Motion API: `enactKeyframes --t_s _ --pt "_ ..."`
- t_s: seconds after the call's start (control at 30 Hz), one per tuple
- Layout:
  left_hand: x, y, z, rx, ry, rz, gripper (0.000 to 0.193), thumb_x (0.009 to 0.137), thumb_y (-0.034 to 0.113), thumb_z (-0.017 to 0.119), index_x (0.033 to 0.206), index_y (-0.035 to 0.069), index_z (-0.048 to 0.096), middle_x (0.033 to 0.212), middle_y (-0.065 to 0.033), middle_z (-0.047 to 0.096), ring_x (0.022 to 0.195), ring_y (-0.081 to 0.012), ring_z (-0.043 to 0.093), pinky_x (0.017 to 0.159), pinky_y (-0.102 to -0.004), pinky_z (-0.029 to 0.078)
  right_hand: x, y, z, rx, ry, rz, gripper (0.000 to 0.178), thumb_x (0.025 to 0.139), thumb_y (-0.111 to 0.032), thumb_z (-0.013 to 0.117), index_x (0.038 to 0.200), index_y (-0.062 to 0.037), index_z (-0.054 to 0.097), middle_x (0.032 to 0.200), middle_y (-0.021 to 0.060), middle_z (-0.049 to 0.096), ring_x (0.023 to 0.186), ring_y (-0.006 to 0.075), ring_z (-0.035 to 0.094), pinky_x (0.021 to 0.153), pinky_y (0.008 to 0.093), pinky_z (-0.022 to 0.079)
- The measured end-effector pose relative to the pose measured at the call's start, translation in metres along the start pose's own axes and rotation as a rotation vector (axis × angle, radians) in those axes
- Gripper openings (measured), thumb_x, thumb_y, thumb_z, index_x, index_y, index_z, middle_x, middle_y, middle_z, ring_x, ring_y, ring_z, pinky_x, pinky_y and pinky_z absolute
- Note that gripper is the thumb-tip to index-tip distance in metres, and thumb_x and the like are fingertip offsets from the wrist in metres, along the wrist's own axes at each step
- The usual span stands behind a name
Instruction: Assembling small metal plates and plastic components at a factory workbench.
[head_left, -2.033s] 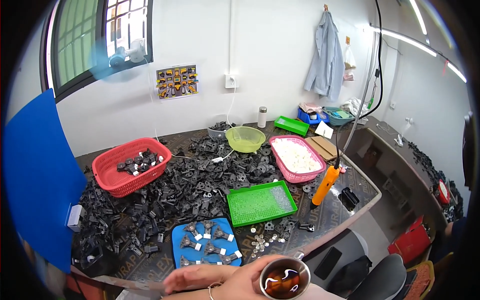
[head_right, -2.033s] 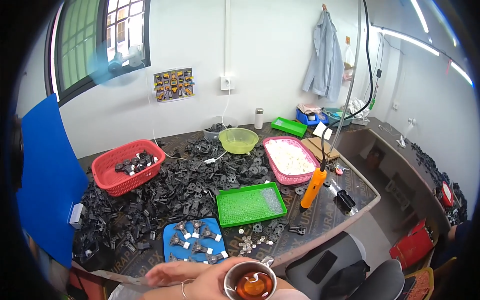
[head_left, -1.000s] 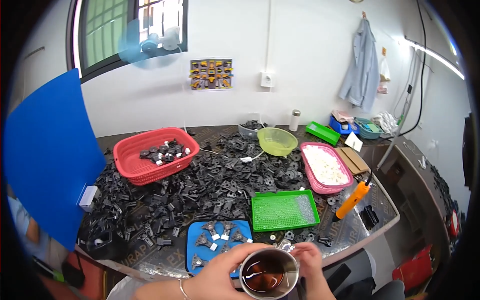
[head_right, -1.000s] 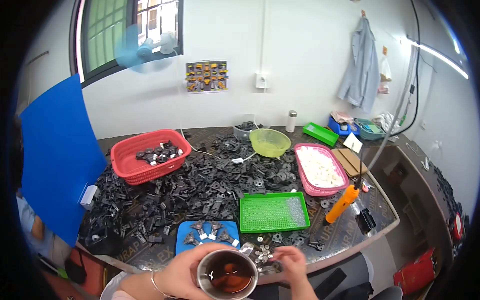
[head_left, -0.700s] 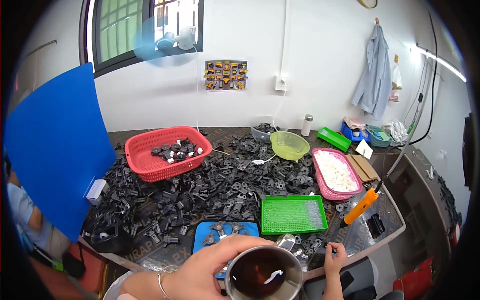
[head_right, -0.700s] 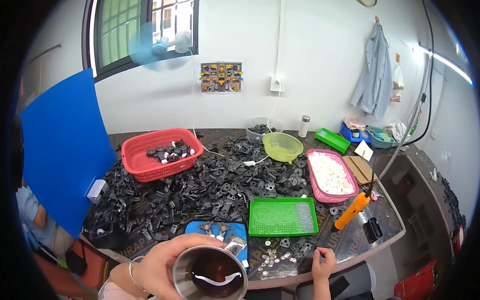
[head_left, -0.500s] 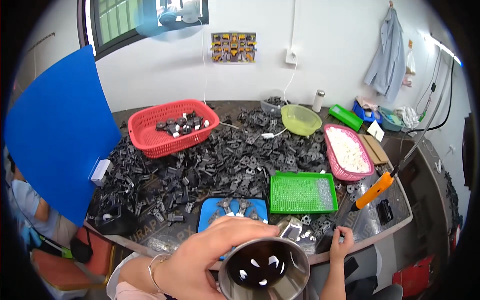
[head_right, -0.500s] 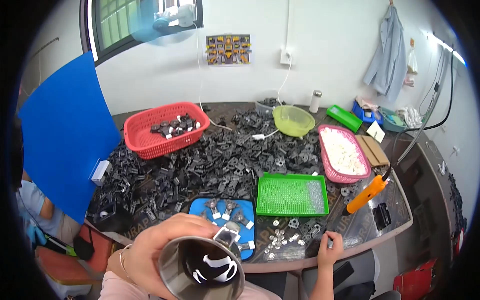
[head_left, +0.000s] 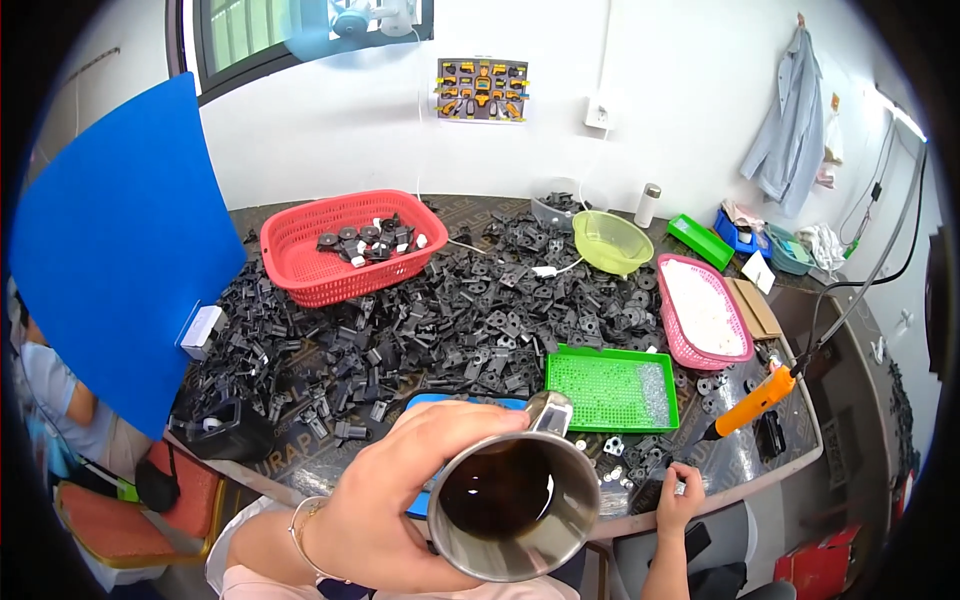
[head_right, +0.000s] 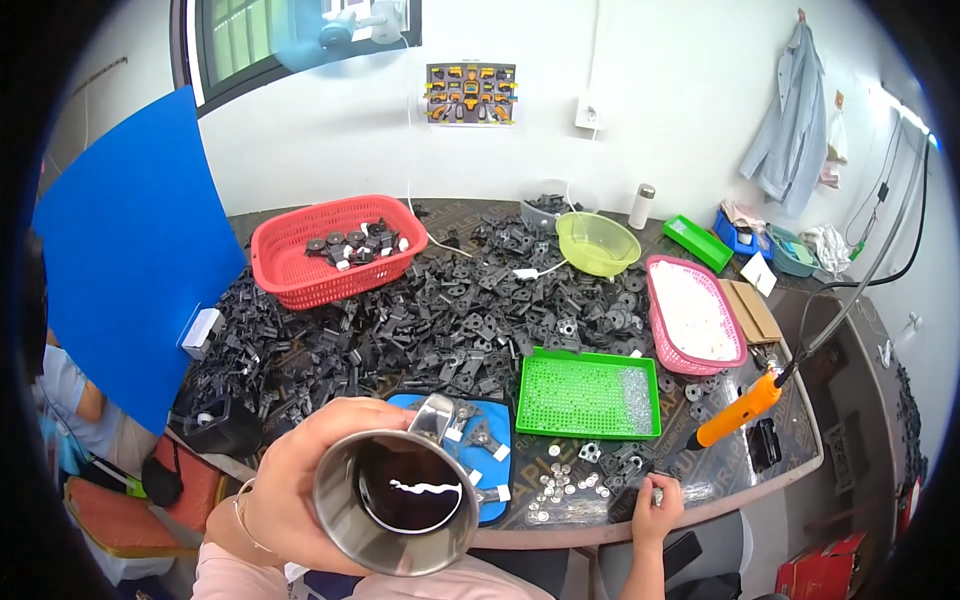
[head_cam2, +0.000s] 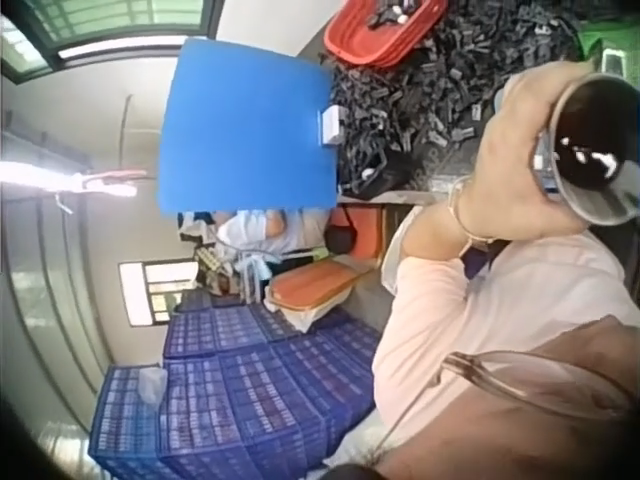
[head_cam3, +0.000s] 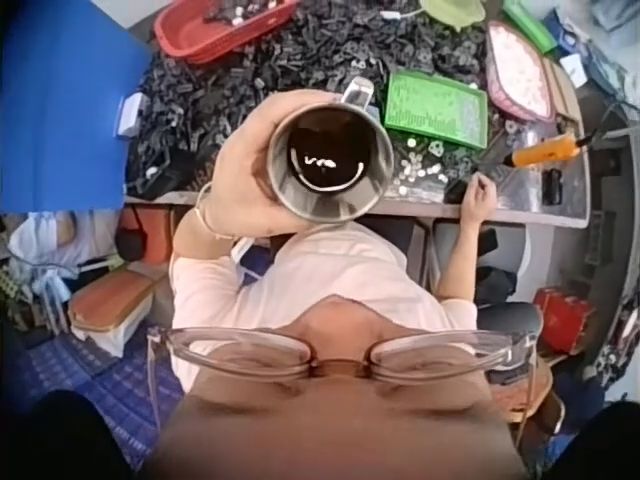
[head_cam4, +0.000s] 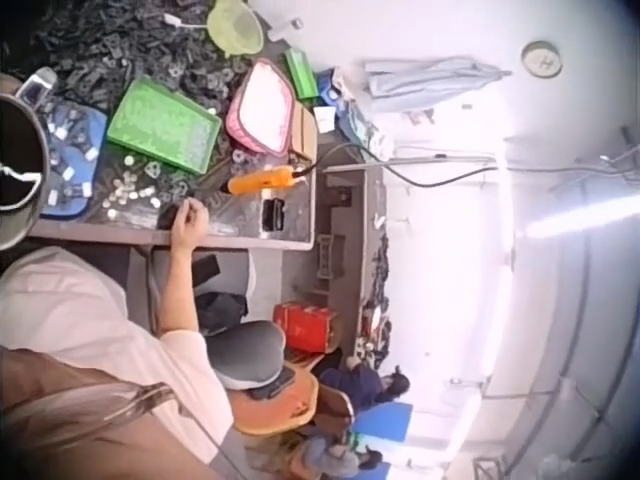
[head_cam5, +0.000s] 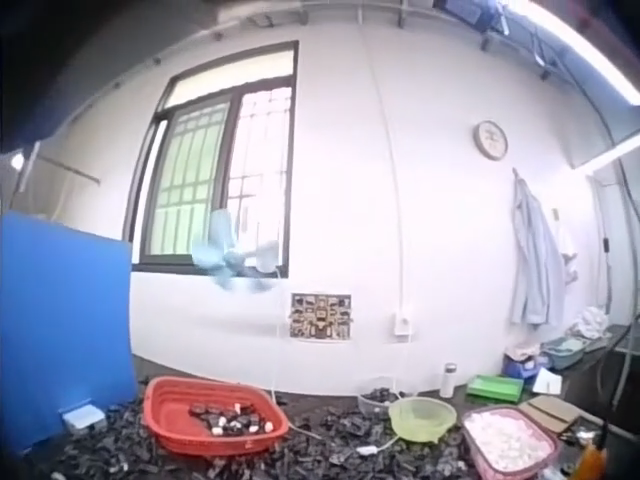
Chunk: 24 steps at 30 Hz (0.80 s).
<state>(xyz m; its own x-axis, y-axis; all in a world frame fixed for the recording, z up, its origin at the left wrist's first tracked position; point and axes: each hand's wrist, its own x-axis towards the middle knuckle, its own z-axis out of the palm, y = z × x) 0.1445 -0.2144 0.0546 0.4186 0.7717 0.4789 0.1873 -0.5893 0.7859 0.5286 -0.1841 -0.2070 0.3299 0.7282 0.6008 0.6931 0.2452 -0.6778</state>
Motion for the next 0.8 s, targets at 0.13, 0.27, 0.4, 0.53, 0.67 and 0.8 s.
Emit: enactKeyframes --t_s 0.13,0.27,0.4,0.53,0.67,0.8 --pt "-0.002 0.007 -0.001 0.02 0.019 -0.009 0.086 0.053 0.017 0.09 0.126 -0.003 0.047 0.123 -0.0196 0.053 0.115 -0.0292 0.052 0.097 -0.0401 0.041 0.001 -0.004 0.001 -0.02 0.005 -0.041 0.005 0.078 -0.001 0.063 0.081 -0.0002 0.06 0.078 0.0115 0.061 0.075 0.0267 0.059 0.071 0.0342 0.046" --pt "-0.003 0.013 0.016 -0.119 0.136 0.095 0.088 0.055 0.018 0.088 0.128 -0.004 0.044 0.124 -0.02 0.052 0.115 -0.0318 0.051 0.096 -0.0406 0.041 0.003 -0.006 0.002 -0.006 -0.003 -0.038 0.005 0.077 -0.002 0.063 0.081 -0.0003 0.06 0.077 0.0113 0.061 0.074 0.0275 0.059 0.07 0.0347 0.046" --pt "-0.003 0.04 0.0 -0.226 0.105 0.064 0.072 0.067 0.022 0.081 0.123 -0.007 0.049 0.121 -0.0211 0.054 0.11 -0.0348 0.053 0.093 -0.0432 0.04 0.004 0.002 0.002 -0.03 -0.012 -0.049 0.006 0.077 -0.003 0.064 0.081 -0.0004 0.06 0.077 0.0115 0.061 0.073 0.028 0.058 0.069 0.0352 0.045" --pt "0.005 0.061 -0.026 0.196 -0.16 0.273 0.065 0.07 0.02 0.079 0.122 -0.007 0.049 0.119 -0.0208 0.056 0.106 -0.0356 0.055 0.09 -0.0434 0.041 0.002 0.002 0.001 -0.034 -0.012 -0.077 0.004 0.08 -0.001 0.062 0.082 0.0012 0.06 0.079 0.0108 0.061 0.072 0.021 0.058 0.068 0.0295 0.045" --pt "0.002 0.071 -0.026 0.304 -0.186 0.415 0.058 0.074 0.02 0.075 0.12 -0.006 0.05 0.118 -0.0204 0.057 0.103 -0.0341 0.057 0.089 -0.0437 0.04 0.001 0.004 0.001 -0.029 -0.002 -0.109 0.004 0.079 -0.001 0.062 0.082 0.001 0.06 0.078 0.0109 0.061 0.072 0.0215 0.058 0.067 0.0297 0.046" --pt "-0.006 0.079 -0.017 0.448 -0.041 0.438 0.041 0.079 0.015 0.069 0.115 0.001 0.055 0.113 -0.0177 0.061 0.099 -0.0307 0.059 0.103 -0.0436 0.028 0.0 0.006 0.002 -0.003 -0.01 -0.064 0.005 0.077 -0.002 0.063 0.08 -0.0008 0.06 0.076 0.0112 0.06 0.074 0.0283 0.058 0.069 0.0362 0.045"
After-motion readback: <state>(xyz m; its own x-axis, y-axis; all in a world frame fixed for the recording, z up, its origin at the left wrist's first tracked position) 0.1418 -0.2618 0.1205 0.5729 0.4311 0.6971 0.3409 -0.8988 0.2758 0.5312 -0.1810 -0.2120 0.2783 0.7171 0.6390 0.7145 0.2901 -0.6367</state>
